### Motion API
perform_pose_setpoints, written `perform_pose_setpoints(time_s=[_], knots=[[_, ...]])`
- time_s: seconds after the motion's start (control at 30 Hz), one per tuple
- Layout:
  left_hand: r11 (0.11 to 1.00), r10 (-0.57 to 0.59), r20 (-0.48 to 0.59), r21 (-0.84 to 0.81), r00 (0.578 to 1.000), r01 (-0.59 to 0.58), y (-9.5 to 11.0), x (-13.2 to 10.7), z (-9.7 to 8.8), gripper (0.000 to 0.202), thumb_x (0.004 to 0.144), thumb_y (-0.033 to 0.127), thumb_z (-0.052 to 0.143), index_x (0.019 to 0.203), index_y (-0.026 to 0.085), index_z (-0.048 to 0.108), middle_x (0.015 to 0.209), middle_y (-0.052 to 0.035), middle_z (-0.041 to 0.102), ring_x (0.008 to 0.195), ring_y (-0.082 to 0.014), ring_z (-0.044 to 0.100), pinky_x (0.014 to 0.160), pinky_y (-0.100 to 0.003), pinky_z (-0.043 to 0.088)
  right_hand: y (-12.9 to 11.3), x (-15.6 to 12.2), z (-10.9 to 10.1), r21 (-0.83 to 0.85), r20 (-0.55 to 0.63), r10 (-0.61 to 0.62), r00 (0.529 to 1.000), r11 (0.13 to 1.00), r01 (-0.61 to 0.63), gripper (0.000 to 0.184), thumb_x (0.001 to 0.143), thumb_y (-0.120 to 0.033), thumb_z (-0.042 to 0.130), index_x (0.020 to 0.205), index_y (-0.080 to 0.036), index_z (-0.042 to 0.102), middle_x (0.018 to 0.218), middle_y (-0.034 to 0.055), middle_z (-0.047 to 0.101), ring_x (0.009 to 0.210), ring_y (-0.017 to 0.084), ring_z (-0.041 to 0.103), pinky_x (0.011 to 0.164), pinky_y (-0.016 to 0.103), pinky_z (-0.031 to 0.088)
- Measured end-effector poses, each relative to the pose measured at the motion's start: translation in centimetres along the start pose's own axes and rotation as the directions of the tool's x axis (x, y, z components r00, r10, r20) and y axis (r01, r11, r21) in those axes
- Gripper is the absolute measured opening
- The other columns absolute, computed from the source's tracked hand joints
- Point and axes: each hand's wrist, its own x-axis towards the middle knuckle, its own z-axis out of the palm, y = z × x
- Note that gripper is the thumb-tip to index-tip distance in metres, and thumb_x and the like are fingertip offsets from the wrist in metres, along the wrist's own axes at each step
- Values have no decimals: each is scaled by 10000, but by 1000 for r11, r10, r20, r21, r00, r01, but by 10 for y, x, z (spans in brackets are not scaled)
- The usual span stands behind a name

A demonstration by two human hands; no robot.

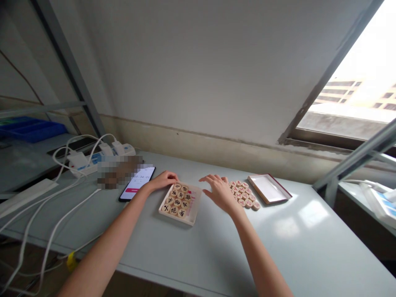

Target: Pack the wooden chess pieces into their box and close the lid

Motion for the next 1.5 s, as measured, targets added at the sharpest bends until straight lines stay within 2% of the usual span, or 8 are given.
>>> perform_pose_setpoints(time_s=[0.2, 0.5, 0.63, 0.83, 1.03, 1.13, 1.3, 1.5], knots=[[1000, 4, -12, 31, 1000, -4, 4, 0, 0, 193, 606, 251, 479, 632, 113, 611, 639, -20, 601, 641, -140, 515, 616, -220, 367, -33, 15, 16, 31, 108, -201, 974, 979, 199, 176, 766, -243, 522, 932, -253, 579, 987, 31, 582, 892, 176, 493, 740, 307, 253], [999, 10, -10, 47, 1000, -9, 0, 3, 0, 205, 605, 275, 485, 640, 116, 610, 650, -23, 609, 651, -148, 518, 627, -231, 375, -35, 9, 12, 9, 148, -158, 976, 987, 158, 254, 712, -243, 584, 964, -225, 559, 952, 43, 599, 867, 175, 499, 715, 293, 244], [999, 7, -15, 34, 1000, -7, -1, 4, 1, 196, 602, 280, 492, 627, 120, 601, 638, -17, 604, 629, -143, 516, 611, -228, 371, -35, 9, 14, 37, 135, -129, 982, 991, 125, 167, 722, -262, 584, 877, -205, 558, 885, 29, 617, 839, 168, 519, 713, 289, 254], [1000, -2, -19, 26, 1000, 3, 2, 2, 1, 200, 602, 275, 485, 636, 120, 607, 641, -18, 605, 628, -143, 520, 600, -225, 371, -13, -4, 0, 125, 9, -37, 999, 992, 35, 181, 773, -322, 515, 929, -232, 536, 904, 6, 607, 780, 142, 523, 737, 298, 273], [999, -23, -15, 29, 1000, 23, 3, 1, 1, 240, 604, 293, 487, 665, 106, 623, 636, -25, 607, 625, -147, 524, 595, -228, 372, 24, -28, -6, -100, 2, 81, 997, 992, -80, 138, 763, -268, 506, 865, -245, 597, 928, 31, 583, 869, 205, 481, 755, 345, 287], [999, -25, -16, 28, 1000, 26, 2, 2, 2, 237, 606, 289, 485, 667, 106, 623, 641, -25, 607, 627, -146, 524, 599, -228, 372, 27, -33, -5, -141, -36, 113, 993, 983, -117, 177, 754, -235, 509, 907, -241, 597, 972, 55, 555, 907, 228, 455, 777, 369, 295], [1000, -8, -17, 22, 1000, 8, 2, 1, 2, 208, 605, 261, 475, 649, 113, 614, 636, -19, 599, 630, -141, 518, 600, -224, 371, -2, -24, -8, 23, -15, -21, 1000, 999, 21, 261, 773, -221, 496, 1026, -269, 540, 1034, 40, 531, 946, 197, 456, 802, 354, 306], [999, 2, -36, 41, 999, 0, 4, 1, 3, 194, 607, 266, 479, 625, 119, 604, 631, -17, 594, 631, -141, 512, 607, -228, 374, -38, 0, 5, 109, 179, -207, 962, 976, 189, 307, 708, -235, 601, 1008, -276, 545, 1068, 22, 563, 927, 196, 503, 754, 321, 319]])
